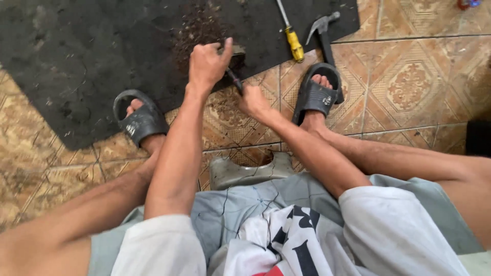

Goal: Using a hammer and screwdriver to disassemble or repair a motor stator on the floor.

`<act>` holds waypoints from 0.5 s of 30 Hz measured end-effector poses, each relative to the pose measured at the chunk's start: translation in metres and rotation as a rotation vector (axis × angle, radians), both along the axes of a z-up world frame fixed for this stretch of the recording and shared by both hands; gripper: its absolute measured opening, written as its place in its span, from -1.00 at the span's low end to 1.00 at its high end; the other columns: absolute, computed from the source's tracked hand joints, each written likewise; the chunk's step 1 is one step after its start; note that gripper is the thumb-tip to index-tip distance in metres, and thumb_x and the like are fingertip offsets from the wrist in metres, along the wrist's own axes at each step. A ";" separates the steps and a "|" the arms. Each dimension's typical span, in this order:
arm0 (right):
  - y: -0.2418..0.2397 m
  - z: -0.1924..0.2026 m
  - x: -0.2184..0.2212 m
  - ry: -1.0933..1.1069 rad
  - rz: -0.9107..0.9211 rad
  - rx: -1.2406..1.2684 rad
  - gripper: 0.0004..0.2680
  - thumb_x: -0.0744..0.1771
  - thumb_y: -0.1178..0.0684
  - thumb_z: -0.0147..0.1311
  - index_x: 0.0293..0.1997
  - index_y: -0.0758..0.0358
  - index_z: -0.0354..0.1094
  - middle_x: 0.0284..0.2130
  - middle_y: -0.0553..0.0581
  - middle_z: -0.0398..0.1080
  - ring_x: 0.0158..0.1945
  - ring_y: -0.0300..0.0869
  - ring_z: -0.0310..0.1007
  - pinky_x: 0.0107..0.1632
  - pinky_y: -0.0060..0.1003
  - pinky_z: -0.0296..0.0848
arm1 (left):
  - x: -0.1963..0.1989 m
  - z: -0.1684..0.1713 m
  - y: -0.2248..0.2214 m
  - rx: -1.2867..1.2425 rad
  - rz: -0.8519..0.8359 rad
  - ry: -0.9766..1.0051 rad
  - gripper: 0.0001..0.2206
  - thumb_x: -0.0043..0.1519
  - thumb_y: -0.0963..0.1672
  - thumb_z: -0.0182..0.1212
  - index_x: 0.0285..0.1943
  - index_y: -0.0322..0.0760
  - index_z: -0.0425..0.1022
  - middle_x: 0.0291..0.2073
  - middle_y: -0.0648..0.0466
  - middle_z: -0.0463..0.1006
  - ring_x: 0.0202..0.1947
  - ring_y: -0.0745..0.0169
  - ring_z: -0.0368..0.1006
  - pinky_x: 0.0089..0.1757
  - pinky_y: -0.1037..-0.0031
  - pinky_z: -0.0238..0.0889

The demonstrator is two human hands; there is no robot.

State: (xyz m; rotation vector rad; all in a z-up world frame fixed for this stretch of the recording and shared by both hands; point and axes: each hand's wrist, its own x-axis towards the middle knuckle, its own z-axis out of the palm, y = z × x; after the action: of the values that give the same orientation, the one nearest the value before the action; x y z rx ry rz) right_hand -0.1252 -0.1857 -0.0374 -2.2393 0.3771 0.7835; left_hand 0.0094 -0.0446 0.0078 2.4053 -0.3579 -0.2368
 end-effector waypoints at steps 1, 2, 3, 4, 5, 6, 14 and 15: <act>0.000 0.001 -0.002 0.064 -0.006 -0.005 -0.92 0.27 0.23 0.05 -0.25 0.34 0.43 -0.46 0.24 0.47 -0.45 0.04 0.49 -0.35 -0.06 0.50 | -0.002 -0.006 0.003 0.044 -0.028 -0.005 -0.36 0.36 0.16 -0.01 -0.29 -0.52 0.68 -0.67 -0.21 0.58 -0.74 -0.01 0.50 -0.59 0.29 0.41; -0.006 0.005 -0.008 0.062 0.003 0.005 -0.92 0.27 0.23 0.05 -0.25 0.34 0.43 -0.46 0.24 0.47 -0.45 0.04 0.49 -0.35 -0.06 0.50 | -0.012 0.001 0.008 0.054 -0.019 -0.006 -0.36 0.36 0.16 -0.01 -0.29 -0.52 0.68 -0.67 -0.21 0.58 -0.74 -0.01 0.50 -0.59 0.29 0.41; -0.020 0.008 -0.006 -0.067 0.157 -0.094 -0.92 0.29 0.22 0.02 -0.22 0.38 0.35 -0.38 0.32 0.46 -0.38 0.15 0.50 -0.28 0.02 0.51 | -0.015 0.007 0.005 -0.021 -0.026 -0.015 -0.41 0.36 0.12 0.04 -0.44 -0.49 0.60 -0.75 -0.15 0.49 -0.80 0.05 0.34 -0.61 0.29 0.31; -0.035 0.011 -0.004 -0.195 0.311 -0.194 -0.91 0.30 0.21 -0.01 -0.19 0.41 0.28 -0.30 0.39 0.44 -0.32 0.26 0.50 -0.21 0.10 0.52 | -0.017 0.013 0.001 -0.096 -0.033 -0.023 -0.42 0.35 0.09 0.10 -0.59 -0.46 0.52 -0.83 -0.08 0.39 -0.85 0.11 0.18 -0.64 0.29 0.22; -0.040 0.014 -0.001 -0.194 0.310 -0.195 -0.91 0.30 0.21 -0.01 -0.19 0.41 0.28 -0.30 0.39 0.44 -0.32 0.26 0.50 -0.21 0.10 0.52 | -0.019 0.014 0.001 -0.097 -0.034 -0.022 -0.42 0.35 0.09 0.10 -0.59 -0.46 0.52 -0.83 -0.08 0.39 -0.85 0.11 0.18 -0.64 0.29 0.22; -0.045 0.017 0.001 -0.295 0.359 -0.149 -0.91 0.29 0.18 0.04 -0.26 0.42 0.30 -0.37 0.42 0.45 -0.36 0.32 0.47 -0.26 0.13 0.47 | -0.021 0.015 0.000 -0.063 -0.018 -0.004 -0.44 0.34 0.11 0.10 -0.50 -0.46 0.55 -0.75 -0.14 0.46 -0.79 -0.02 0.27 -0.58 0.23 0.27; -0.069 0.027 -0.006 0.324 0.278 0.205 -0.70 0.30 -0.12 0.11 -0.21 0.41 0.51 -0.34 0.44 0.55 -0.19 0.18 0.62 -0.07 0.02 0.52 | 0.010 0.003 0.014 0.086 0.103 0.228 -0.34 0.33 0.24 0.00 -0.07 -0.42 0.67 -0.33 -0.43 0.62 -0.20 -0.45 0.59 -0.24 -0.14 0.46; -0.075 0.004 -0.007 0.281 0.312 0.106 -0.68 0.28 -0.24 0.14 -0.30 0.26 0.55 -0.40 0.35 0.57 -0.19 0.16 0.62 -0.08 -0.02 0.54 | 0.016 0.005 0.020 0.128 0.125 0.288 -0.33 0.32 0.25 -0.02 0.00 -0.39 0.65 -0.23 -0.40 0.62 -0.12 -0.44 0.57 -0.14 -0.14 0.45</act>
State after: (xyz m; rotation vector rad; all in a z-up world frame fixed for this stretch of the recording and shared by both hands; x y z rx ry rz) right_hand -0.1323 -0.2606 -0.0330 -2.1177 0.1119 1.2588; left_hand 0.0252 -0.0246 0.0133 2.4618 -0.0622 -0.5560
